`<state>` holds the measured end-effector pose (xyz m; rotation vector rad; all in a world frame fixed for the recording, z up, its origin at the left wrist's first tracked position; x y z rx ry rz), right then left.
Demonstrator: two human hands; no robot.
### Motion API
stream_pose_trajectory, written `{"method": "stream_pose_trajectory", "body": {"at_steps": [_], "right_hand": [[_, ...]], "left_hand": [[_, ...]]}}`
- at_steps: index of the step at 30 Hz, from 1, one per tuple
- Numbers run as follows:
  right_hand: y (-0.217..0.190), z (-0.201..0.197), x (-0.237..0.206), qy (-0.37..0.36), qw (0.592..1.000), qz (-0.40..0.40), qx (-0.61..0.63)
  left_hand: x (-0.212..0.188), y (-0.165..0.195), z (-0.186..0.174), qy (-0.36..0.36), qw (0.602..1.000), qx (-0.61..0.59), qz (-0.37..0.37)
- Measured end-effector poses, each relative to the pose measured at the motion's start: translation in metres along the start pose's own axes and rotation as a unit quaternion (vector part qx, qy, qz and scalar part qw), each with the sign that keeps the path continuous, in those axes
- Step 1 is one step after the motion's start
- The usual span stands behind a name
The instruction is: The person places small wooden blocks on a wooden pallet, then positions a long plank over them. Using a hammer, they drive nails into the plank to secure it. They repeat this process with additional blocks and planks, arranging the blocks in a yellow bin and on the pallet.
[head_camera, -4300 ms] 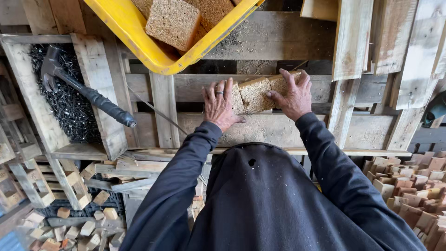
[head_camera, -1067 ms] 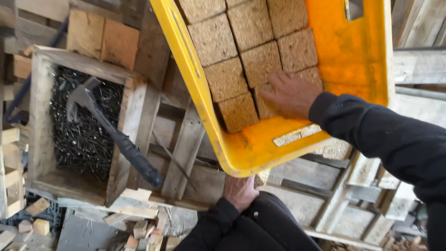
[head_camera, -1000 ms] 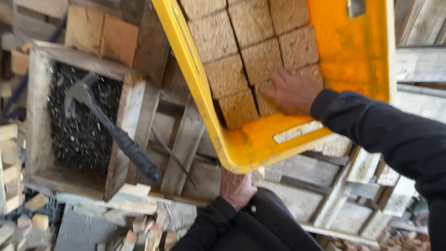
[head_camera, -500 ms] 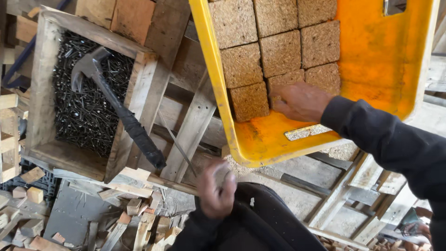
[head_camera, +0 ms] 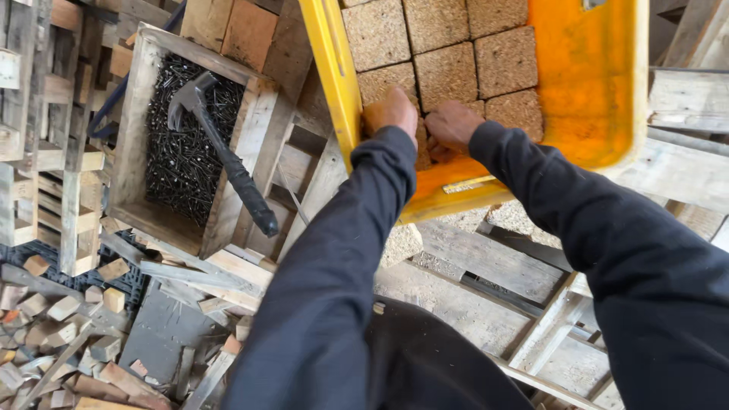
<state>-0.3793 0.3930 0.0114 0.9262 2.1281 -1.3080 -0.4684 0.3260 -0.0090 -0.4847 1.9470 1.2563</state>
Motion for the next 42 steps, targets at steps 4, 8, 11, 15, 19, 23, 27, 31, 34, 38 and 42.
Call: {"method": "stream_pose_trajectory", "body": {"at_steps": [4, 8, 11, 15, 19, 23, 27, 31, 34, 38, 42], "right_hand": [[-0.011, -0.013, -0.015, -0.005, 0.992, 0.008, -0.123], [-0.008, -0.024, -0.034, -0.049, 0.979, 0.123, 0.156], [-0.007, -0.026, -0.046, -0.049, 0.935, 0.169, 0.306], [-0.008, -0.021, -0.049, -0.052, 0.894, 0.178, 0.407], [-0.005, -0.025, -0.046, 0.008, 0.95, 0.146, 0.274], [-0.008, -0.024, -0.046, -0.004, 0.977, 0.141, 0.163], [-0.017, -0.022, -0.046, 0.013, 0.963, 0.175, 0.202], [-0.024, -0.018, -0.038, -0.023, 0.94, 0.089, 0.329], [-0.041, -0.033, -0.05, 0.279, 0.786, -0.36, -0.418], [-0.014, -0.044, -0.044, 0.144, 0.972, -0.083, -0.164], [-0.017, -0.031, -0.048, -0.012, 0.994, 0.068, 0.081]], "left_hand": [[-0.025, -0.007, 0.006, 0.098, 0.978, 0.184, -0.005], [-0.02, -0.012, -0.003, 0.047, 0.984, 0.119, 0.121], [-0.001, -0.021, -0.008, -0.112, 0.99, -0.043, 0.076], [0.004, -0.013, -0.01, -0.27, 0.959, -0.053, 0.07], [-0.006, -0.006, -0.017, -0.248, 0.825, 0.404, 0.308], [-0.015, -0.015, -0.018, -0.168, 0.645, 0.601, 0.442], [-0.006, -0.029, -0.016, -0.092, 0.935, 0.303, 0.16], [-0.023, -0.033, -0.004, -0.164, 0.825, 0.478, 0.251], [-0.043, -0.041, -0.002, -0.161, 0.714, 0.591, 0.338], [-0.043, -0.04, -0.006, -0.114, 0.779, 0.529, 0.315], [-0.022, -0.035, -0.021, -0.154, 0.864, 0.459, 0.137]]}}
Point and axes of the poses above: each hand's wrist, its own x-axis towards the middle knuckle, its own z-axis out of the palm, y = z × x, the point moved 3 cm from there along x, towards the middle knuckle, and after that the axes turned 12 degrees about -x, right-handed, at the moved point
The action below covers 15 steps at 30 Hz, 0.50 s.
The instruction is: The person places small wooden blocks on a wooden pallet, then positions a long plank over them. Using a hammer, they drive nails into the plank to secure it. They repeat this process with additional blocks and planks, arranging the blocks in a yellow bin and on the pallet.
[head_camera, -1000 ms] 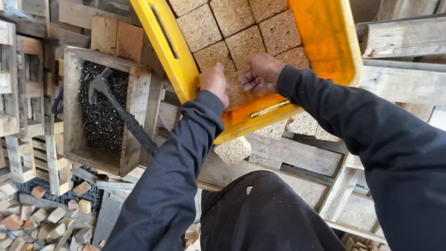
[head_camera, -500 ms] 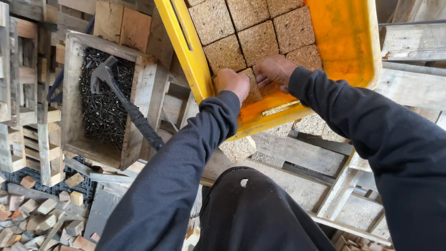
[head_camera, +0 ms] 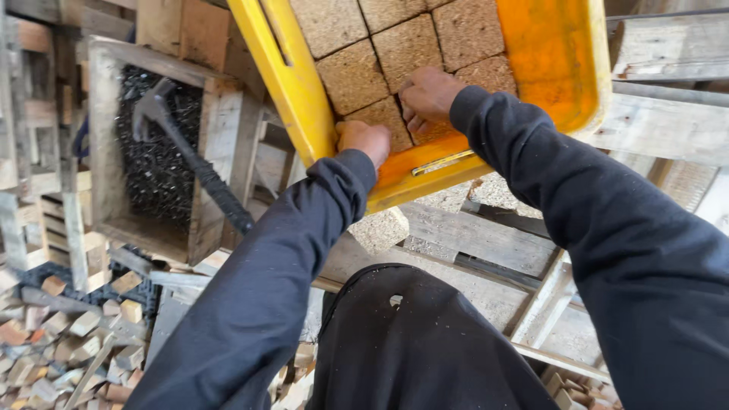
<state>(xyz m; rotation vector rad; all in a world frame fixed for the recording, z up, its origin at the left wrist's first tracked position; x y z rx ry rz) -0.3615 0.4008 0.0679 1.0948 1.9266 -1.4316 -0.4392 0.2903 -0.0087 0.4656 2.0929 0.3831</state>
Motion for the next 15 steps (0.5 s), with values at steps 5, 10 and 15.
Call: {"method": "stream_pose_trajectory", "body": {"at_steps": [5, 10, 15], "right_hand": [[-0.014, 0.011, 0.007, -0.004, 0.999, 0.012, 0.029], [0.002, 0.008, 0.018, 0.021, 0.992, 0.107, 0.066], [0.004, -0.008, -0.008, 0.011, 0.978, -0.041, 0.202]], "left_hand": [[0.023, 0.0, -0.009, 0.054, 0.975, -0.181, -0.113], [0.033, 0.008, -0.001, 0.079, 0.955, -0.252, -0.134], [-0.026, 0.019, -0.032, -0.005, 0.873, -0.471, -0.123]]}}
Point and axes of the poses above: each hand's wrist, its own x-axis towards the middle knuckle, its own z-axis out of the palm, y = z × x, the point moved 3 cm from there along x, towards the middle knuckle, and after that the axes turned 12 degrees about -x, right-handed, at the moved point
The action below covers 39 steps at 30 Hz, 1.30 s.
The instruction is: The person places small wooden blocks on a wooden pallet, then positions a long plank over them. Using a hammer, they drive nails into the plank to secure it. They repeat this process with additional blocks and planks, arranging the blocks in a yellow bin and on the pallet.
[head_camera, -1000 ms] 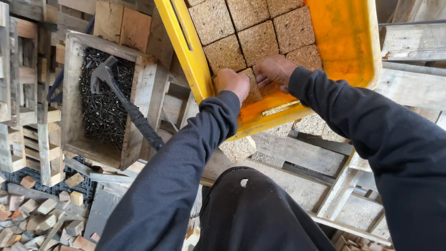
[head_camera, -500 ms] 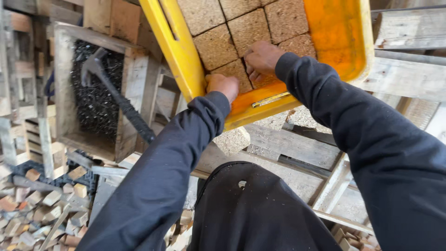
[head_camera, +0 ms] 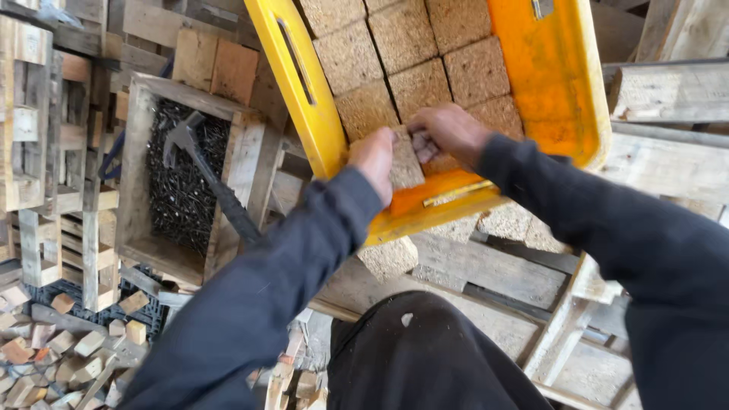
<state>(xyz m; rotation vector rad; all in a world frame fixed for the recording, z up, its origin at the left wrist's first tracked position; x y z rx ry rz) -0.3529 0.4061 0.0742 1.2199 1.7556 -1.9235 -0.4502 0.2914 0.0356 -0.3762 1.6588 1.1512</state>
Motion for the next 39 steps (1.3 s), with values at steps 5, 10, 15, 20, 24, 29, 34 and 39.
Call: {"method": "stream_pose_trajectory", "body": {"at_steps": [5, 10, 15, 20, 24, 29, 34, 39], "right_hand": [[-0.031, -0.08, -0.095, 0.174, 0.97, -0.123, -0.114], [-0.029, -0.101, -0.156, 0.331, 0.9, -0.259, -0.117], [0.02, -0.081, -0.128, 0.346, 0.889, -0.206, -0.217], [0.031, -0.075, -0.062, 0.328, 0.715, -0.321, -0.528], [0.028, -0.076, -0.022, 0.317, 0.667, -0.286, -0.611], [0.037, -0.088, -0.066, 0.351, 0.736, -0.324, -0.479], [0.112, -0.067, -0.223, 0.486, 0.753, -0.355, -0.265], [0.226, -0.046, -0.295, 0.484, 0.817, -0.259, -0.18]], "left_hand": [[-0.089, 0.077, -0.043, -0.253, 0.959, -0.126, -0.012], [-0.103, 0.129, -0.037, -0.275, 0.925, -0.161, 0.209], [-0.054, 0.074, 0.019, -0.291, 0.91, 0.041, 0.292], [0.033, 0.013, 0.059, -0.122, 0.665, 0.618, 0.402], [0.048, -0.014, 0.068, -0.095, 0.663, 0.633, 0.388], [0.018, -0.025, 0.068, -0.135, 0.645, 0.645, 0.386], [-0.006, -0.036, 0.079, -0.264, 0.479, 0.709, 0.445], [-0.003, -0.053, 0.08, -0.254, 0.302, 0.788, 0.473]]}}
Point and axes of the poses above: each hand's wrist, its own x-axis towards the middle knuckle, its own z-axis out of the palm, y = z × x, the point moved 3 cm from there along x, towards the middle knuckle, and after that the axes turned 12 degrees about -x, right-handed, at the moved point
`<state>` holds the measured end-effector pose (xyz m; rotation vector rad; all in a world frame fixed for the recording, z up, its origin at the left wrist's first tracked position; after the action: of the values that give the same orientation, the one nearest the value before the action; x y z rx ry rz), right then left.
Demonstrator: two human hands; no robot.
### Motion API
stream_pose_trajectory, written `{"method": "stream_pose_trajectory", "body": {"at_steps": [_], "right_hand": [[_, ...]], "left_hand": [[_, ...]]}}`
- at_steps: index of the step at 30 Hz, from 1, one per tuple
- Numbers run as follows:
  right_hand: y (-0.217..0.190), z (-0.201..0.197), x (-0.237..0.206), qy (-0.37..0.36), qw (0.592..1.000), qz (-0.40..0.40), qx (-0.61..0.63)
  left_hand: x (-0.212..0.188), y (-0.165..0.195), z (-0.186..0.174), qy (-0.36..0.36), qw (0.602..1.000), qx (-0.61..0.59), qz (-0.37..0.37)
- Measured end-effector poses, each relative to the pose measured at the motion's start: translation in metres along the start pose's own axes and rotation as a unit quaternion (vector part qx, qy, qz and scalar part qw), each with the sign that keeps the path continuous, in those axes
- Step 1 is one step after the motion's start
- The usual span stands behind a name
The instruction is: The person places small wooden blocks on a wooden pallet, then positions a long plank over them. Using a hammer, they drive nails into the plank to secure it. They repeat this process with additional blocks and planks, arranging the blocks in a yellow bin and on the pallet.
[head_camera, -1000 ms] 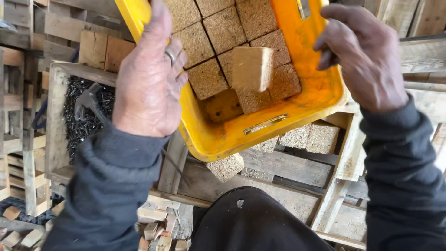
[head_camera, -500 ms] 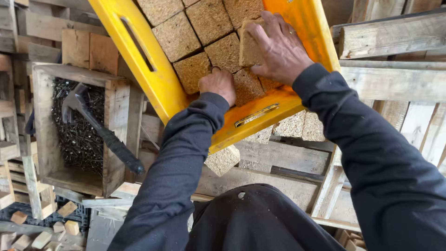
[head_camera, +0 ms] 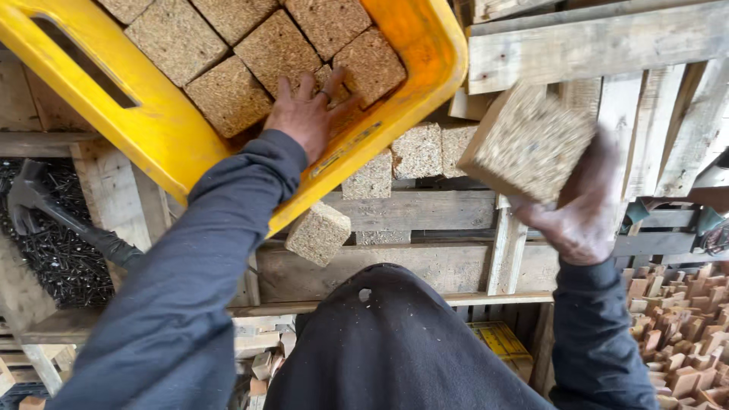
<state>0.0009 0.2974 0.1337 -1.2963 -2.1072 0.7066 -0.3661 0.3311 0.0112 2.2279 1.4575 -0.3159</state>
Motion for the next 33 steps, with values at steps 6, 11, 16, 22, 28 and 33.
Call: {"method": "stream_pose_trajectory", "body": {"at_steps": [6, 11, 16, 22, 28, 33], "right_hand": [[0.095, 0.056, -0.027, -0.17, 0.965, 0.045, -0.194], [0.105, 0.063, -0.014, -0.224, 0.932, 0.101, -0.266], [0.104, 0.063, -0.012, -0.213, 0.942, 0.132, -0.223], [0.12, 0.07, -0.024, -0.168, 0.956, 0.105, -0.218], [0.116, 0.073, -0.021, -0.125, 0.972, 0.099, -0.17], [0.11, 0.075, -0.012, -0.144, 0.965, 0.124, -0.179]], "left_hand": [[0.002, -0.011, 0.026, -0.027, 0.995, 0.092, -0.008], [0.019, -0.019, 0.021, -0.028, 0.97, 0.237, 0.033], [0.002, -0.022, -0.023, 0.057, 0.97, 0.222, 0.077], [-0.117, -0.015, -0.138, 0.357, 0.889, -0.288, 0.006], [-0.19, 0.143, -0.131, 0.307, 0.877, -0.359, 0.093], [-0.049, 0.171, -0.018, 0.253, 0.942, -0.218, -0.002]]}}
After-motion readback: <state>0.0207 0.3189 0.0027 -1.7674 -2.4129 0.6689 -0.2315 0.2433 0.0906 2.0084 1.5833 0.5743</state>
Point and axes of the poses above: each hand's wrist, its own x-axis towards the middle knuckle, its own z-axis out of the palm, y = z × x, the point moved 3 cm from there along x, towards the middle knuckle, and after that the axes turned 12 degrees about -x, right-handed, at the moved point
